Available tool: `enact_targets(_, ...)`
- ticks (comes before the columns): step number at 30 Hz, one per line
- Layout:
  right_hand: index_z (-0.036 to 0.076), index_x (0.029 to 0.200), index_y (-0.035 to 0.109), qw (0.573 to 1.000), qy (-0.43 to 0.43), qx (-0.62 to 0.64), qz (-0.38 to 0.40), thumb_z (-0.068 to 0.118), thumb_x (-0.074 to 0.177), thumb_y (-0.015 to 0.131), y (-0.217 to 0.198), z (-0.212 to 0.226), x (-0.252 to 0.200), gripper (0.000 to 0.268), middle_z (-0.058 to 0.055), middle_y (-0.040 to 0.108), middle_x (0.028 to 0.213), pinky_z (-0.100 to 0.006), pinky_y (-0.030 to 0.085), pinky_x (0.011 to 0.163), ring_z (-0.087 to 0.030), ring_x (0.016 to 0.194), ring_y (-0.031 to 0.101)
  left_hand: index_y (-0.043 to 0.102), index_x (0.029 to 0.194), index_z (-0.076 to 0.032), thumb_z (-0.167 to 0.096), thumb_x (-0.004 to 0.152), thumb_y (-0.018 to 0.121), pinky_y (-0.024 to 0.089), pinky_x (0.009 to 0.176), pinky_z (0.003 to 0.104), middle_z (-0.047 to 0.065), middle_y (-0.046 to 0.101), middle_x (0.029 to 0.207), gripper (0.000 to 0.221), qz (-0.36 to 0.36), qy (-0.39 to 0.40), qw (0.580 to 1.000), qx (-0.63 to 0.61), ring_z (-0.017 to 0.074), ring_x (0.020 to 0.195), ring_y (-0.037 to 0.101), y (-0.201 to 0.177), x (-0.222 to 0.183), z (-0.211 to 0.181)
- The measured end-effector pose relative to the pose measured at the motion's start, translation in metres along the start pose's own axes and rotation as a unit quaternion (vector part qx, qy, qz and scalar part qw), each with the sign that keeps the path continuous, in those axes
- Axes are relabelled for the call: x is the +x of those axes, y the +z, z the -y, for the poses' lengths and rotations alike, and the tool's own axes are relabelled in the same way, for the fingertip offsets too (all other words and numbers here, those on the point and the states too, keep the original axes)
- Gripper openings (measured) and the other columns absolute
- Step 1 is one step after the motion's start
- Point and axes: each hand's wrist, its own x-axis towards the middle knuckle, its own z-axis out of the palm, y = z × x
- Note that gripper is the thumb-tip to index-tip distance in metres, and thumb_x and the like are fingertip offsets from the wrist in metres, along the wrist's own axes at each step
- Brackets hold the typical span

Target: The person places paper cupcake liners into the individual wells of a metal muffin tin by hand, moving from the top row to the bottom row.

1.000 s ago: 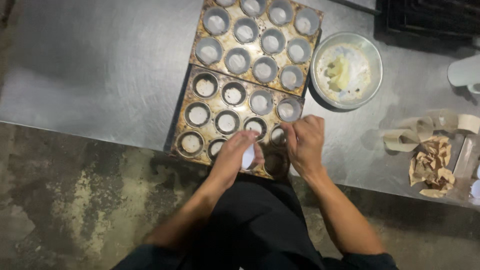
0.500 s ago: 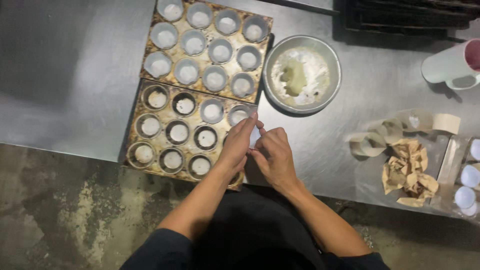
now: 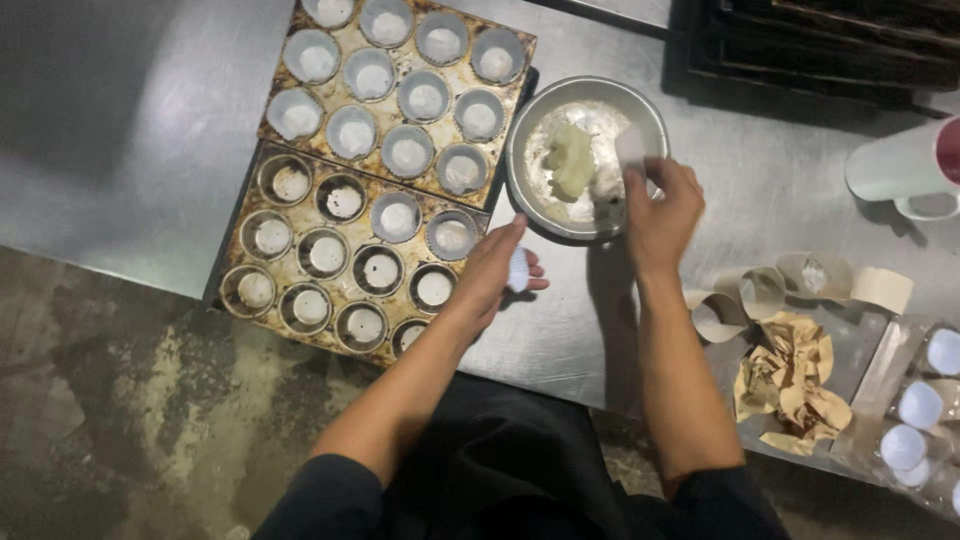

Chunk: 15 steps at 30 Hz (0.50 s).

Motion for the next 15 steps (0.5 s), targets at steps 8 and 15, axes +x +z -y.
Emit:
enact_targets(8, 0.002, 0.110, 0.077, 0.992, -0.086, -0.087, 0.042, 0.005, 0.096, 0.069, 0.050, -0.001, -0.017, 0.017, -0.018, 0.075, 0.110, -0.053, 0.035, 0.118, -0.037, 0.126, 0.066, 0.040, 0.151, -0.006, -0.049, 0.094, 0.065, 0.062, 0.058, 0.036, 0.010, 0.060, 0.081, 0.075, 0.047, -0.027, 0.998, 0.024, 0.0199, 0.068, 0.066, 0.006, 0.017, 0.002)
enact_targets(15, 0.010, 0.109, 0.076, 0.968, -0.233, 0.021, 0.096, -0.002, 0.079, 0.070, 0.098, 0.109, -0.060, 0.033, -0.013, 0.072, 0.118, -0.056, 0.031, 0.123, -0.038, 0.133, 0.059, 0.049, 0.142, -0.004, -0.045, 0.098, 0.059, 0.060, 0.056, 0.033, 0.009, 0.065, 0.081, 0.061, 0.140, -0.042, 0.989, 0.002, 0.0219, 0.064, 0.068, -0.088, -0.065, -0.021)
